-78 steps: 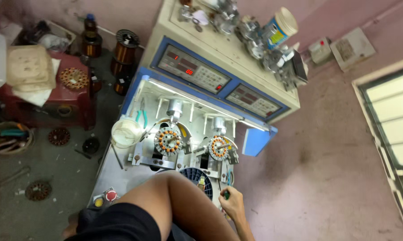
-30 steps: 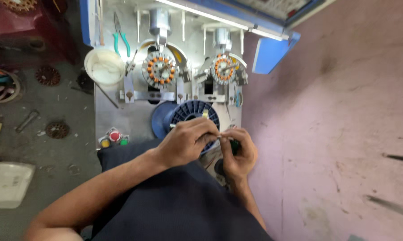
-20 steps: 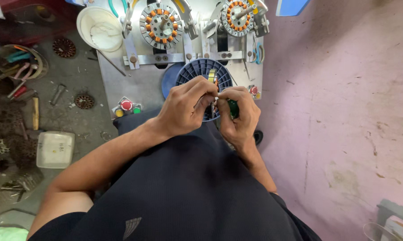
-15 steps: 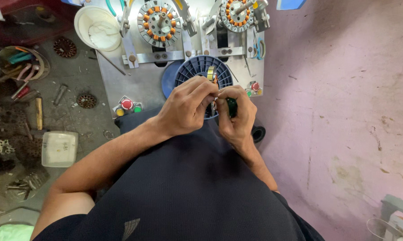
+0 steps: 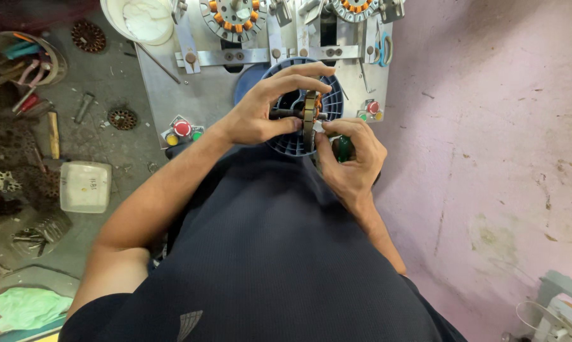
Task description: The person uses a screwdriver to adjust a small metal component on a blue motor stator. They then walk to a nearby container, retrieve small white plastic pieces, and insert them into slots on the stator.
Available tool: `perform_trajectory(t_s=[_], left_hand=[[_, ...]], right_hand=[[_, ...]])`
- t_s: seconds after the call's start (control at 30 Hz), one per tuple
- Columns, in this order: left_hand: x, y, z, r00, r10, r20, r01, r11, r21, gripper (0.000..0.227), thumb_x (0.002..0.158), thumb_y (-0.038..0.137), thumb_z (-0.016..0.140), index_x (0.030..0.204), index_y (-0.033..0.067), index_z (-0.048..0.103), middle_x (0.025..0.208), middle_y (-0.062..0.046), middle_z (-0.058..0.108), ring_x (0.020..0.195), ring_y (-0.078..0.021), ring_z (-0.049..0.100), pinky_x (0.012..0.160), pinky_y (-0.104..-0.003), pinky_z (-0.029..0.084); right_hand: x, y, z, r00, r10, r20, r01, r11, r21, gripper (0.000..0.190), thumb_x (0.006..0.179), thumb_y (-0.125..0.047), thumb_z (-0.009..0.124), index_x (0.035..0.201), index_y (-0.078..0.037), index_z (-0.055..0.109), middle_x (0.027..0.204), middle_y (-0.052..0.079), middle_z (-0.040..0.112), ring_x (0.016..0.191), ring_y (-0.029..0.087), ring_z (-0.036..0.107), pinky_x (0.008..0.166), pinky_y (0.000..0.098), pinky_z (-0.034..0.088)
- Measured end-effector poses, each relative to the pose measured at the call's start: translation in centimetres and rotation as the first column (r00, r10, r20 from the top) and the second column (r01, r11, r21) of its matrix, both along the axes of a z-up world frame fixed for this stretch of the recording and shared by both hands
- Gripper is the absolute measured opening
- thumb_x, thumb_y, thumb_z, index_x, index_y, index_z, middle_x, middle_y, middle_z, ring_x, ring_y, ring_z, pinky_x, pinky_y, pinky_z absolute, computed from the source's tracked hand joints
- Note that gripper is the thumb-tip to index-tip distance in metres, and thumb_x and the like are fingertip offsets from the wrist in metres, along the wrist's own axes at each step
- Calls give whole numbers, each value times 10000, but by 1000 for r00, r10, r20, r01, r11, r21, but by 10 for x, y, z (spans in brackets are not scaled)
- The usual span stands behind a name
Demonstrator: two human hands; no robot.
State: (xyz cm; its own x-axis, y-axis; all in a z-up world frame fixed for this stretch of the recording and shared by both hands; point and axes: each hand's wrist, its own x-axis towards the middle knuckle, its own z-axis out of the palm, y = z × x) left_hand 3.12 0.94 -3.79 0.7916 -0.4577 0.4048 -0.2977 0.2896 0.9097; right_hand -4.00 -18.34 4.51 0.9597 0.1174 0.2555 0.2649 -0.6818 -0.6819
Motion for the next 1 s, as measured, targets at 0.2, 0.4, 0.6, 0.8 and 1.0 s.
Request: perform_trajectory(t_s=[0.2, 0.4, 0.6, 0.8, 1.0], left_hand=[[8, 2, -15, 987, -150, -51, 146, 987, -74, 492, 844, -30, 832, 1295, 104, 690, 1500, -53, 580, 1490, -260, 500, 1277, -415, 407], [9, 1, -20, 993, -112, -32, 110, 991, -72, 456, 827, -21, 857, 1243, 94, 708, 1454, -48, 603, 1426, -233, 561, 1246, -385, 487], [8, 0, -19, 994, -102, -27, 100, 993, -65, 458, 821, -7, 860, 1241, 105, 714, 1450, -44, 607, 1425, -233, 562, 1234, -386, 483], [10, 0, -23, 994, -110, 8, 110, 991, -75, 441, 870, -16, 826, 1279, 103, 711, 1458, -53, 601, 1461, -257, 521, 1282, -416, 451], [9, -1, -24, 993, -116, -29, 113, 991, -72, 370, 939, 4, 765, 1286, 120, 711, 1456, -47, 610, 1456, -243, 544, 1229, -405, 449]], right_hand=[[-1, 7, -2, 997, -8, 78, 15, 995, -95, 245, 876, 65, 811, 1056, -38, 681, 1011, 96, 721, 859, 174, 725, 750, 275, 575], [0, 8, -7, 991, -20, 131, 36, 992, -122, 257, 872, 63, 830, 1055, -35, 679, 998, 91, 710, 831, 168, 702, 727, 289, 563], [1, 9, -4, 990, 16, 143, 10, 984, -176, 245, 877, 61, 828, 1042, -46, 680, 982, 81, 700, 835, 176, 705, 717, 298, 559], [9, 11, 0, 983, 96, 159, -51, 962, -267, 242, 846, 72, 802, 1009, -60, 680, 939, 72, 684, 797, 182, 696, 667, 310, 559], [13, 12, 14, 996, 87, 17, -79, 955, -286, 196, 837, 50, 791, 968, -63, 698, 941, 51, 677, 797, 170, 691, 704, 310, 568]])
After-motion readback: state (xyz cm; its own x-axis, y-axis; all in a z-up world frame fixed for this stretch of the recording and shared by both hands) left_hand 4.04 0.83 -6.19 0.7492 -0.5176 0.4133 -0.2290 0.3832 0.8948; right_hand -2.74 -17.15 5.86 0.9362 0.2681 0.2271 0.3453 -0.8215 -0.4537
